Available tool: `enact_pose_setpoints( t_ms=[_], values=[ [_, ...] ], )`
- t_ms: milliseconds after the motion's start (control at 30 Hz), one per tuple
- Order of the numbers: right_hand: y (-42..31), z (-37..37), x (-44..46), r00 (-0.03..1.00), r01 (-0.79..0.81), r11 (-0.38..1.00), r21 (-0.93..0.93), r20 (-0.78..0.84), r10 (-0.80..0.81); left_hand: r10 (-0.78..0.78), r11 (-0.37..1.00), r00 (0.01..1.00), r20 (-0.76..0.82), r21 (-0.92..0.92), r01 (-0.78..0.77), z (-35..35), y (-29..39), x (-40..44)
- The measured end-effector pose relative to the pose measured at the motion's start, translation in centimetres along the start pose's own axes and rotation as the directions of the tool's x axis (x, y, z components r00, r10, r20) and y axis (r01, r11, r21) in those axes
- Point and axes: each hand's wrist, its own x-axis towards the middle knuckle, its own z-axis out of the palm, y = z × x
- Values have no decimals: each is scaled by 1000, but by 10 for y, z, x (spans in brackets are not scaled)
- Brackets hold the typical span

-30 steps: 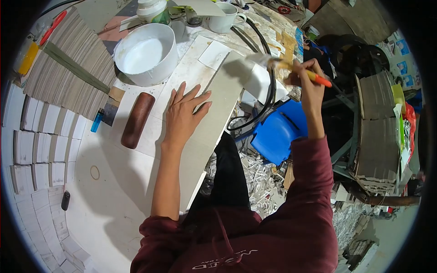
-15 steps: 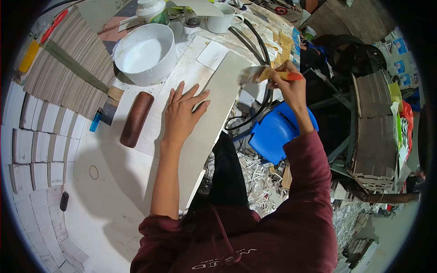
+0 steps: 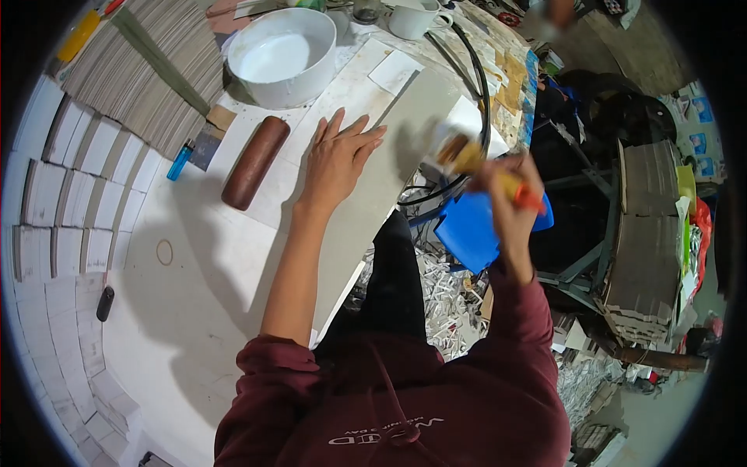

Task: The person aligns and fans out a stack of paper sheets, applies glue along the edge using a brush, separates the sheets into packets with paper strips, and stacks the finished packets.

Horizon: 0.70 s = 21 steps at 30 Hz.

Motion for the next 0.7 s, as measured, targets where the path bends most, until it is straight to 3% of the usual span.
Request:
enact_pose_setpoints(
  t_ms=[33, 67, 100, 167, 200, 267, 300, 333, 400, 433, 467, 500, 533, 567, 600, 633, 667, 700],
  values=[
    [-11, 1, -23, 941, 256, 967, -8, 230, -247, -9, 1000, 1000, -3, 3, 9, 1, 0, -1],
    [-17, 2, -36, 773, 491, 870, 46, 437, -459, 0, 1000, 1000, -5, 3, 0, 1, -1, -1],
    [-10, 2, -42, 771, 493, 869, 50, 437, -463, 13, 1000, 1000, -7, 3, -13, 1, -2, 1],
    [12, 4, -56, 933, 198, 979, -53, 316, -172, 16, 1000, 1000, -14, 1, -16, 0, -3, 0],
    [5, 2, -55, 929, 200, 978, -51, 328, -173, 18, 1000, 999, -28, -10, -19, 2, -3, 0],
    [-14, 0, -52, 993, -108, 989, 100, 47, 104, 16, 1000, 999, -41, -6, -16, 4, -5, -2],
    [-20, 0, -69, 983, -19, 962, 272, 183, -32, 16, 999, 999, -39, -27, -17, 5, -5, -2],
    [-17, -2, -78, 859, 340, 937, 77, 380, -343, 21, 999, 999, -42, -46, -23, 4, -6, 0],
    [-21, 2, -91, 868, 225, 970, -92, 471, -157, 23, 998, 999, -43, -53, -25, 5, -8, 3],
    [-22, 3, -94, 870, 221, 971, -95, 470, -152, 21, 997, 999, -39, -72, -24, 7, -10, 1],
    [-21, 4, -92, 960, -38, 999, 30, 278, 28, 17, 997, 999, -46, -76, -21, 9, -11, 2],
    [-20, 5, -87, 964, -260, 944, 201, 114, 241, 13, 994, 999, -46, -105, -18, 9, -13, 5],
    [-25, 6, -93, 962, -265, 945, 193, 126, 244, 5, 991, 999, -35, -134, -10, 10, -14, 3],
    [-34, 10, -104, 964, -27, 997, 76, 265, 6, -2, 991, 999, -32, -134, -3, 10, -14, 1],
    [-39, 14, -108, 885, 239, 971, 4, 411, -219, -18, 980, 1000, -25, -197, 13, 8, -15, 5],
    [-36, 18, -106, 859, 312, 936, -160, 469, -206, -34, 966, 999, -14, -259, 29, 4, -16, 7],
    [-29, 18, -104, 861, 308, 938, -157, 466, -205, -32, 967, 999, -9, -254, 29, 1, -18, 6],
    [-19, 16, -98, 951, 110, 990, -89, 298, -79, -108, 850, 994, 27, -516, 106, -7, -16, 8]
  ],
)
